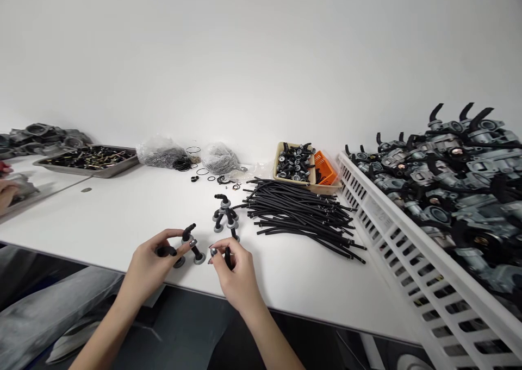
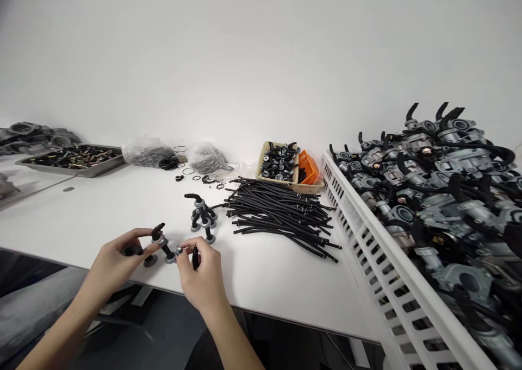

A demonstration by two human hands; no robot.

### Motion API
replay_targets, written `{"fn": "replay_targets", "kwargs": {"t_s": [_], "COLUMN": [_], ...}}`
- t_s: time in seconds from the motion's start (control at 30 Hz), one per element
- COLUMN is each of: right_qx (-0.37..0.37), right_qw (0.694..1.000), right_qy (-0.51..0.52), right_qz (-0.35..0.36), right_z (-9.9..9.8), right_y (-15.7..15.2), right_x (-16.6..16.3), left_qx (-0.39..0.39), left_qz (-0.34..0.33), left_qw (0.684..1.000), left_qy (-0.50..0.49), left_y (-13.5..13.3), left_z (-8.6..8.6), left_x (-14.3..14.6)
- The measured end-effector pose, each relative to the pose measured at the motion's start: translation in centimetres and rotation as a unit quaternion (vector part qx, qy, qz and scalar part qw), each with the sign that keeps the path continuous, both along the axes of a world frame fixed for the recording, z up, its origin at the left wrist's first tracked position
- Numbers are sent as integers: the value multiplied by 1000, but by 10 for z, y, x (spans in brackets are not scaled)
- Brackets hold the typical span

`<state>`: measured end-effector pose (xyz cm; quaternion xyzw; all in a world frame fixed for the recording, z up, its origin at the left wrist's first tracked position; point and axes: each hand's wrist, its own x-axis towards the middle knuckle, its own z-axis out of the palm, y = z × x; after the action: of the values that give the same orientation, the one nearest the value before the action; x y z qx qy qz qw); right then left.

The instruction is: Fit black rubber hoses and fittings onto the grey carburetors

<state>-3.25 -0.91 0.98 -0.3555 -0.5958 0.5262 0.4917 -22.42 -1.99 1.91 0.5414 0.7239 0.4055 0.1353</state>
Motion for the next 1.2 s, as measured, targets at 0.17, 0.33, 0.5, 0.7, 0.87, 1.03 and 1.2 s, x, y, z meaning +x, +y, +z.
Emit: {"fn": "replay_targets", "kwargs": {"t_s": [0.17,0.33,0.5,0.7,0.87,1.03,1.2], "right_qx": [3,3,-2,-6,5,6,16], "right_qw": [1000,1000,1000,1000,1000,1000,1000], "right_qy": [-4,-2,-6,-3,-8,-14,-10], "right_qz": [0,-2,-2,2,11,10,4], "right_z": [0,1,2,1,-2,-3,-7], "right_y": [1,0,0,0,1,1,1], "right_x": [0,1,0,0,1,1,-1], "left_qx": [2,-3,15,53,49,35,38], "left_qz": [-5,-8,-5,26,25,8,9], "left_qw": [1000,1000,1000,996,995,996,997], "left_qy": [-8,-16,-27,-69,-83,-76,-72], "left_y": [-1,-2,-3,-7,-7,-3,-2], "left_z": [3,4,2,0,-1,-3,-4], "left_x": [2,3,3,9,9,4,5]}}
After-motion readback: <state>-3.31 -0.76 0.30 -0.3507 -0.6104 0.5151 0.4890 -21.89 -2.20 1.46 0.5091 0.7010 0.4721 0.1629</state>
